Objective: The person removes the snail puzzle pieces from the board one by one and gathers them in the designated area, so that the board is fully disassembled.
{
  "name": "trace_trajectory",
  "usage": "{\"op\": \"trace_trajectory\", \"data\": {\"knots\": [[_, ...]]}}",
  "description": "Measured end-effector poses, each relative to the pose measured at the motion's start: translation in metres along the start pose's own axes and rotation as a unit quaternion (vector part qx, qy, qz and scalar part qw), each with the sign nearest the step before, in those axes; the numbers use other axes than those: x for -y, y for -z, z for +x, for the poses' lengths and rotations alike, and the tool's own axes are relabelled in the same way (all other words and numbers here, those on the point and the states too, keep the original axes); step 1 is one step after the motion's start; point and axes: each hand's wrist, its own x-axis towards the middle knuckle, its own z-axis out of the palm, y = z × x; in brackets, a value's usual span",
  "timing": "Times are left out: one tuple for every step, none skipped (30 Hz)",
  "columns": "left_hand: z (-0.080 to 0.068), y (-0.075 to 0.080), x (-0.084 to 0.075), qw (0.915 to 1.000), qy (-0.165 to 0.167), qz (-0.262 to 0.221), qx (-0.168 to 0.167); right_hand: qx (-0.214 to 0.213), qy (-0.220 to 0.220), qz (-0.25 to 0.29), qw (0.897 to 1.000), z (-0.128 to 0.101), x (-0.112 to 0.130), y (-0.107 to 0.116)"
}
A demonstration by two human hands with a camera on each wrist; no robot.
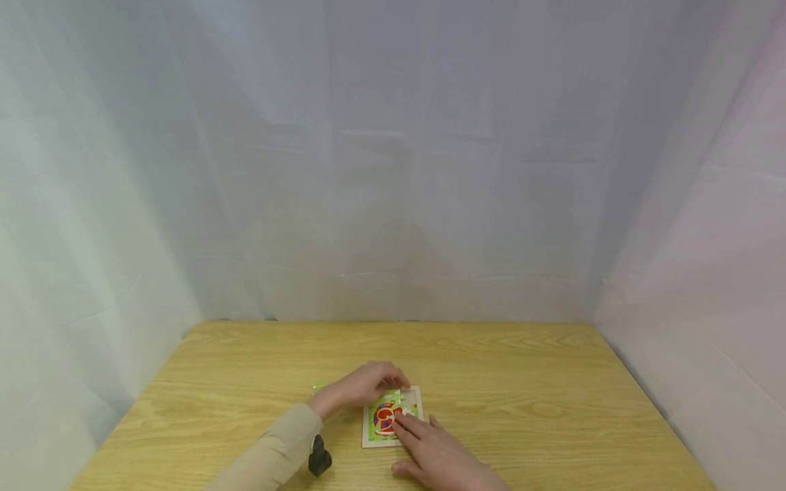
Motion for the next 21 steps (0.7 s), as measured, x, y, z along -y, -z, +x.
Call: {"op": "trace_trajectory", "data": {"knots": [[-0.0002,0.0008,0.0009,1.0000,-0.002,0.000,0.006,0.003,-0.001,0.002,1.000,0.0000,0.0001,0.0002],[-0.0004,0.0017,0.0016,0.9999,-0.003,-0.002,0.012,0.004,-0.001,0.003,1.000,0.0001,0.0002,0.0002],[-0.0007,0.0029,0.0020,0.9998,-0.004,-0.004,0.017,0.004,0.000,0.003,1.000,0.0000,0.0000,0.0001],[-0.0010,0.0040,0.0021,0.9997,-0.005,-0.004,0.022,0.003,0.000,0.003,1.000,0.0000,-0.0001,0.0000],[-0.0012,0.0049,0.0021,0.9997,-0.005,-0.003,0.025,0.002,0.002,0.002,1.000,0.0000,-0.0001,0.0001],[-0.0014,0.0059,0.0017,0.9996,-0.005,-0.002,0.028,0.001,0.003,0.002,1.000,0.0000,-0.0003,-0.0001],[-0.0015,0.0065,0.0014,0.9995,-0.003,-0.001,0.030,0.000,0.004,0.000,1.000,0.0000,-0.0006,-0.0005],[-0.0015,0.0068,0.0008,0.9995,-0.001,0.002,0.031,-0.001,0.005,-0.001,1.000,0.0000,-0.0009,-0.0008],[-0.0015,0.0071,0.0002,0.9995,0.000,0.005,0.031,-0.002,0.007,-0.002,1.000,0.0001,-0.0013,-0.0015],[-0.0014,0.0072,-0.0005,0.9995,0.002,0.008,0.031,-0.003,0.007,-0.003,1.000,0.0000,-0.0013,-0.0018],[-0.0012,0.0073,-0.0010,0.9994,0.003,0.012,0.031,-0.004,0.008,-0.005,1.000,-0.0001,-0.0015,-0.0021],[-0.0011,0.0073,-0.0017,0.9994,0.004,0.015,0.031,-0.005,0.009,-0.007,1.000,0.0000,-0.0016,-0.0023],[-0.0008,0.0071,-0.0021,0.9993,0.005,0.019,0.031,-0.008,0.011,-0.010,1.000,-0.0001,-0.0017,-0.0024],[-0.0007,0.0068,-0.0026,0.9992,0.004,0.024,0.030,-0.011,0.013,-0.012,1.000,-0.0002,-0.0016,-0.0025],[-0.0003,0.0067,-0.0028,0.9991,0.005,0.027,0.030,-0.014,0.014,-0.013,1.000,-0.0003,-0.0018,-0.0027],[-0.0001,0.0063,-0.0029,0.9991,0.005,0.029,0.030,-0.015,0.015,-0.014,1.000,-0.0004,-0.0017,-0.0027],[0.0003,0.0058,-0.0028,0.9990,0.005,0.033,0.029,-0.017,0.016,-0.016,1.000,-0.0005,-0.0016,-0.0028],[0.0003,0.0055,-0.0029,0.9990,0.004,0.037,0.027,-0.018,0.017,-0.017,1.000,-0.0006,-0.0017,-0.0030],[0.0004,0.0050,-0.0027,0.9989,0.004,0.039,0.025,-0.019,0.018,-0.018,1.000,-0.0007,-0.0017,-0.0032],[0.0004,0.0047,-0.0025,0.9989,0.004,0.041,0.023,-0.020,0.018,-0.018,0.999,-0.0009,-0.0016,-0.0034],[0.0006,0.0042,-0.0021,0.9989,0.005,0.042,0.021,-0.018,0.017,-0.017,1.000,-0.0009,-0.0015,-0.0035]]}}
